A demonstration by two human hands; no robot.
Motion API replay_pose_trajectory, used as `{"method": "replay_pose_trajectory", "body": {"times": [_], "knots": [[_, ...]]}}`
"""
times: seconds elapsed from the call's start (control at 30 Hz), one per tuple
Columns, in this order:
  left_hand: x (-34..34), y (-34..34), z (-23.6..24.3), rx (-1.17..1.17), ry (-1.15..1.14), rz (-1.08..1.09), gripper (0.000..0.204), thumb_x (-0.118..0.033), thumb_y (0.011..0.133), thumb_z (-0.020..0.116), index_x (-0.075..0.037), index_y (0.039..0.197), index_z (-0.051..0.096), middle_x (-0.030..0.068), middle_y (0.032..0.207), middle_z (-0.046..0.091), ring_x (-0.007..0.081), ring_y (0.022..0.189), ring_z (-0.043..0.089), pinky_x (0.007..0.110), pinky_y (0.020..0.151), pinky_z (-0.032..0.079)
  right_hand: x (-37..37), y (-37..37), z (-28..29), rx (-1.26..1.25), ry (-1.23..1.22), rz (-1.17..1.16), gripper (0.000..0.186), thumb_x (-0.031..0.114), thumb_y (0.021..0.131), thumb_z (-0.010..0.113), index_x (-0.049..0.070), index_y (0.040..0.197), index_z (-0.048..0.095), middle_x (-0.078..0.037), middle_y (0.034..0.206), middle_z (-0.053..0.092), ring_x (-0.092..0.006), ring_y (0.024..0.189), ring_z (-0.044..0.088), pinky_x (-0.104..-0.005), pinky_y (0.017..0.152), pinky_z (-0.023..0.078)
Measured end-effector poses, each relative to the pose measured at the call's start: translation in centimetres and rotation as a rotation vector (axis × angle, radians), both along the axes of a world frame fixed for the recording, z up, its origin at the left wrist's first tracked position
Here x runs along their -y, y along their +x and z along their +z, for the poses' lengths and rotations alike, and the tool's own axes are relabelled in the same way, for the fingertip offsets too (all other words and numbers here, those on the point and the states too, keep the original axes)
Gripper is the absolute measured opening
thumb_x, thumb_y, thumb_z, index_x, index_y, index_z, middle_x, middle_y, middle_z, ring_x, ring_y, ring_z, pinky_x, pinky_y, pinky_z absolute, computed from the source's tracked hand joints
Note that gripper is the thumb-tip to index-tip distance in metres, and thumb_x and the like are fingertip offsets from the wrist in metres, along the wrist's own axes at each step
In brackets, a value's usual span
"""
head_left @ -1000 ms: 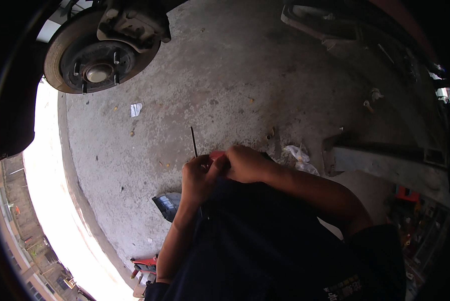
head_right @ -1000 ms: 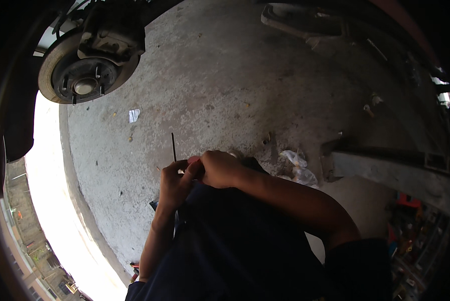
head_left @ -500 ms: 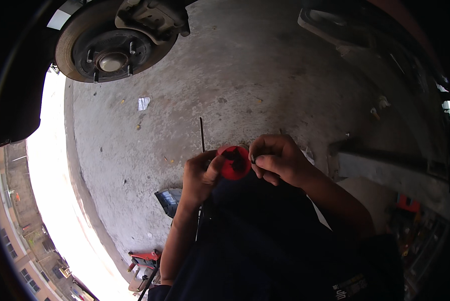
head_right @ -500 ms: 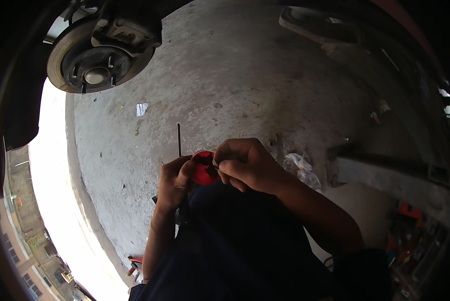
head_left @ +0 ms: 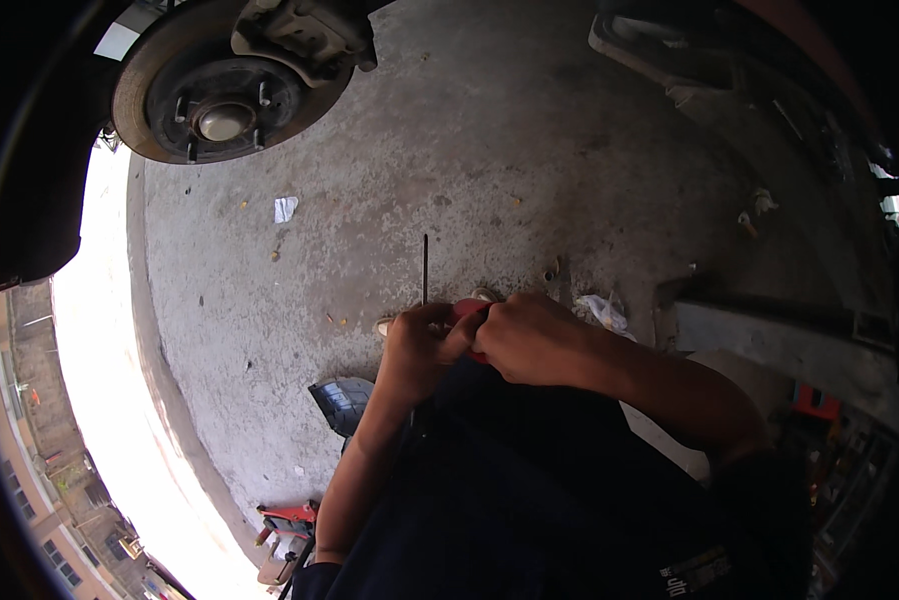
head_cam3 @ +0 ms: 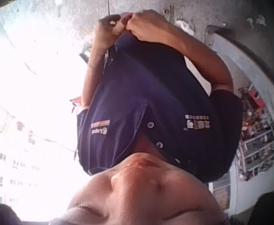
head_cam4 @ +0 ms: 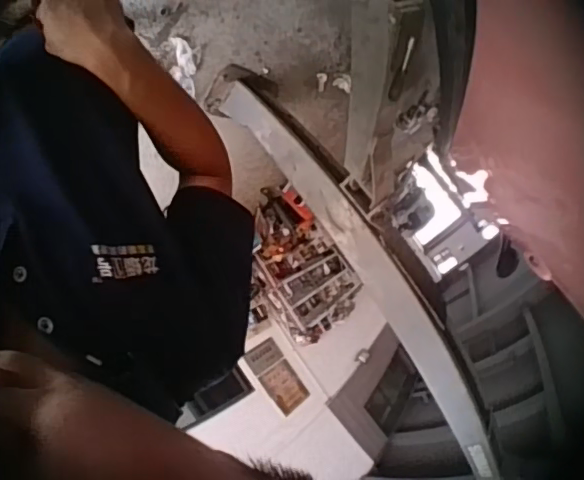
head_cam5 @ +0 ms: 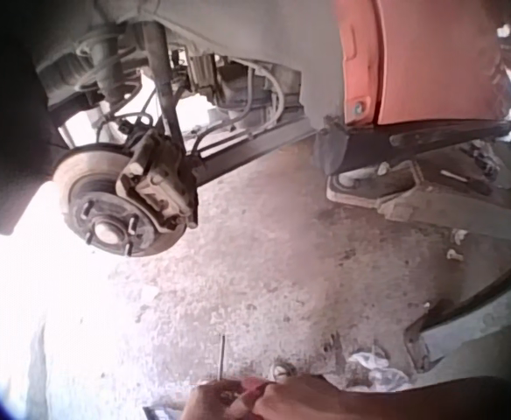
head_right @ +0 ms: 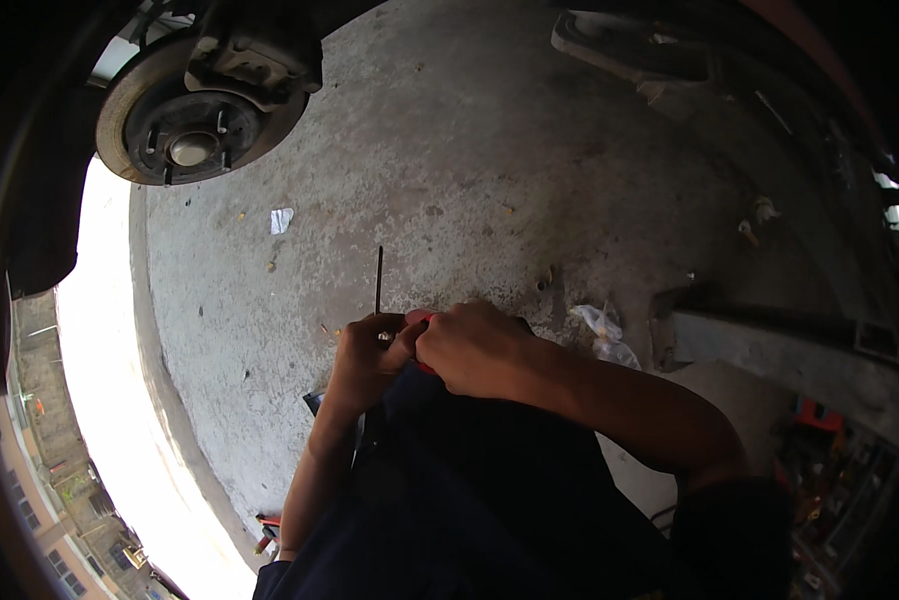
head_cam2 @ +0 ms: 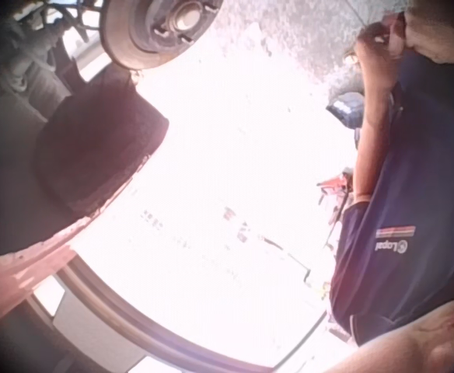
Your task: The person positions and secures a black plastic wheel-well liner against the inner body panel of a car. They then gather various fasteners from containers and use a tool to install them into the mounting holes.
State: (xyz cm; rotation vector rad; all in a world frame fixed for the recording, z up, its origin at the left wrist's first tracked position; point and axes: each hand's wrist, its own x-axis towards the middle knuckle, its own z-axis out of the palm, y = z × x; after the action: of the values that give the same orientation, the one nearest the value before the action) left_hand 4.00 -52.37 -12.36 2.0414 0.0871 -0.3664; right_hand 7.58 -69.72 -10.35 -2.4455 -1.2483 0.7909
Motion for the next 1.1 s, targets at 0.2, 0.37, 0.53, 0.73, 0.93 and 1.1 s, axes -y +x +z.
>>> {"method": "replay_pose_trajectory", "body": {"times": [0.2, 0.37, 0.53, 0.73, 0.93, 1.1], "knots": [[-0.6, 0.3, -2.0, -0.234, -0.039, -0.144, 0.047, -0.040, 0.082, 0.065, 0.006, 0.093, 0.067, 0.0159, 0.073, 0.067, 0.0175, 0.071, 0.064, 0.032, 0.066, 0.051, -0.3, -0.9, -0.9, 0.054, -0.087, 0.117, 0.010, 0.010, 0.076, 0.059, 0.005, 0.074, 0.067, -0.012, 0.074, 0.068, -0.0245, 0.071, 0.068, -0.0361, 0.062, 0.054], [-1.2, 0.8, -2.6, -0.273, -0.030, -0.226, 0.051, -0.046, 0.084, 0.063, 0.003, 0.096, 0.068, 0.0159, 0.075, 0.068, 0.0191, 0.073, 0.065, 0.032, 0.066, 0.051, -0.8, -1.0, -0.9, 0.102, -0.153, 0.117, 0.013, 0.011, 0.078, 0.056, 0.007, 0.074, 0.068, -0.010, 0.074, 0.068, -0.0231, 0.071, 0.068, -0.0351, 0.060, 0.054], [-1.5, 1.3, -4.2, -0.260, -0.097, -0.317, 0.053, -0.049, 0.083, 0.063, 0.004, 0.088, 0.068, 0.0110, 0.066, 0.063, 0.0157, 0.064, 0.060, 0.030, 0.060, 0.047, -0.7, -1.4, -2.7, 0.203, -0.184, 0.172, 0.014, 0.012, 0.079, 0.056, 0.008, 0.077, 0.069, -0.007, 0.078, 0.069, -0.0208, 0.073, 0.069, -0.0339, 0.060, 0.055], [-1.0, 2.3, -5.6, -0.491, -0.138, -0.455, 0.061, -0.058, 0.079, 0.064, 0.002, 0.087, 0.069, 0.0050, 0.062, 0.056, 0.0114, 0.059, 0.051, 0.029, 0.054, 0.043, 0.8, 0.1, -4.3, 0.267, -0.208, 0.463, 0.015, 0.013, 0.080, 0.054, 0.011, 0.085, 0.069, -0.008, 0.081, 0.069, -0.0223, 0.074, 0.068, -0.0357, 0.060, 0.055], [-0.6, 1.0, -6.3, -0.471, -0.095, -0.442, 0.057, -0.056, 0.082, 0.062, -0.001, 0.093, 0.071, 0.0075, 0.069, 0.064, 0.0117, 0.060, 0.054, 0.029, 0.057, 0.044, 1.7, 1.0, -8.7, 0.150, -0.098, 0.497, 0.016, 0.016, 0.078, 0.054, 0.009, 0.081, 0.068, -0.010, 0.078, 0.067, -0.0277, 0.071, 0.067, -0.0403, 0.058, 0.055], [-0.6, 0.8, -6.7, -0.471, -0.051, -0.430, 0.054, -0.052, 0.084, 0.062, 0.001, 0.093, 0.070, 0.0112, 0.080, 0.069, 0.0148, 0.072, 0.061, 0.031, 0.067, 0.048, 1.6, 1.3, -8.0, 0.239, -0.102, 0.665, 0.020, 0.022, 0.077, 0.053, 0.008, 0.075, 0.068, -0.012, 0.077, 0.066, -0.0300, 0.072, 0.067, -0.0434, 0.061, 0.054]]}}
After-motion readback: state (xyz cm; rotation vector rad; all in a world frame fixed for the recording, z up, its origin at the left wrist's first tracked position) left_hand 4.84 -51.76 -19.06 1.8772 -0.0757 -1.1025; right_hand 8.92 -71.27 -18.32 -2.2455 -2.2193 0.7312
